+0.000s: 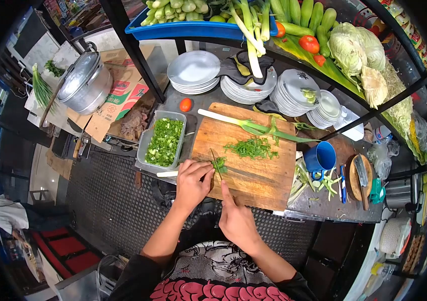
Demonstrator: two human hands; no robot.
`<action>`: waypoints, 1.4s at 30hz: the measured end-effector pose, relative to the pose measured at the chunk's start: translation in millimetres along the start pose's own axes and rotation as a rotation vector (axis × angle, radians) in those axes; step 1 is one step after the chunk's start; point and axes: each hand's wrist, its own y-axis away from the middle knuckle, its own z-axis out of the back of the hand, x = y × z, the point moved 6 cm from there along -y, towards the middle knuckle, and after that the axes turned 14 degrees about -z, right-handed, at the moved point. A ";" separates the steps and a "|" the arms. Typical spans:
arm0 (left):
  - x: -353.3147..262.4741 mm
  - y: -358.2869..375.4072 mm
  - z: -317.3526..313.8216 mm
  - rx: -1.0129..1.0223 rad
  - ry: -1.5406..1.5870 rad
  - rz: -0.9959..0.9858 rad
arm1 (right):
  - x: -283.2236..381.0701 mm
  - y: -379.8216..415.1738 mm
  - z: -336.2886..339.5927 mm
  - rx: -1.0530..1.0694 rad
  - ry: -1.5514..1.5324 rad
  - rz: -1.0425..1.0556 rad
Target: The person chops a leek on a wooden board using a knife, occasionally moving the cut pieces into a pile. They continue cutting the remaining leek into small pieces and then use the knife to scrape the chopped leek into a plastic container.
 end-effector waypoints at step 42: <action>1.3 -4.1 6.2 0.028 0.088 -0.002 | -1.6 1.6 -5.5 -0.030 0.002 0.005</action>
